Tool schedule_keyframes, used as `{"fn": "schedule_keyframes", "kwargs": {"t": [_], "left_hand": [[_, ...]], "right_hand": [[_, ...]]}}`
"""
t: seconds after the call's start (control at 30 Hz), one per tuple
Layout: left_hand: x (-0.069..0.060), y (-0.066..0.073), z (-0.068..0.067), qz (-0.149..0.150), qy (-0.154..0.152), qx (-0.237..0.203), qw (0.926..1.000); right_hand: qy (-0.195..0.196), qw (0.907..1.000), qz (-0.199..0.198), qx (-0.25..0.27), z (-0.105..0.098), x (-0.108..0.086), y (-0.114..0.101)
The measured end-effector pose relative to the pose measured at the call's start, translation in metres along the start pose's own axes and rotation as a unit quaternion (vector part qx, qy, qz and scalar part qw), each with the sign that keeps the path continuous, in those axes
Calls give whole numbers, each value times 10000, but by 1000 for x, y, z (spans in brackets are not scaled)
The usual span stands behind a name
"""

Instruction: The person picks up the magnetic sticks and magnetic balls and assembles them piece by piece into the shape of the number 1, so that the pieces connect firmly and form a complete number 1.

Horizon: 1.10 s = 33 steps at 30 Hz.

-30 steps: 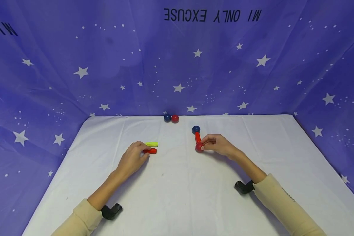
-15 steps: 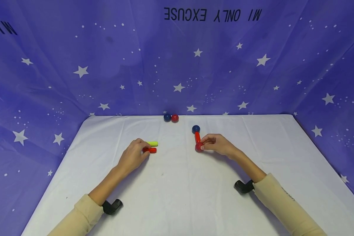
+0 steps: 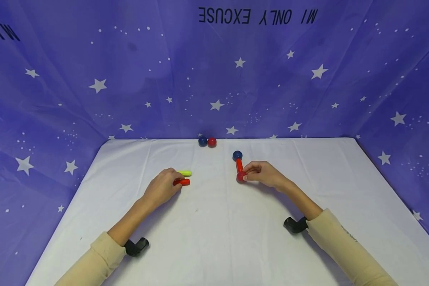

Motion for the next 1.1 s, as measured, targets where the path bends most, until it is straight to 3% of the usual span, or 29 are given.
{"fn": "schedule_keyframes", "kwargs": {"t": [0.37,0.6,0.77,0.93,1.1], "left_hand": [[1,10,1,41,-60,100,9999],[3,23,5,71,-17,-326,9994],[6,33,13,14,-160,-729,9972],[9,46,25,-54,-534,-1236,9909],[13,60,38,-142,-876,-1958,9766]], "right_hand": [[-22,9999,-48,111,0,0,-3],[-23,9999,-58,150,0,0,-2],[-25,9999,-85,117,1,0,-3],[-30,9999,-108,51,1,1,-2],[-2,10000,-72,37,0,1,0]]}}
Point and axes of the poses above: each hand's wrist, its own x-axis towards the middle knuckle, its own z-axis out of the palm, y = z × x, the point moved 10 cm from there along x, towards the middle knuckle, and after that the axes turned 8 degrees about -z, right-handed, at the moved point
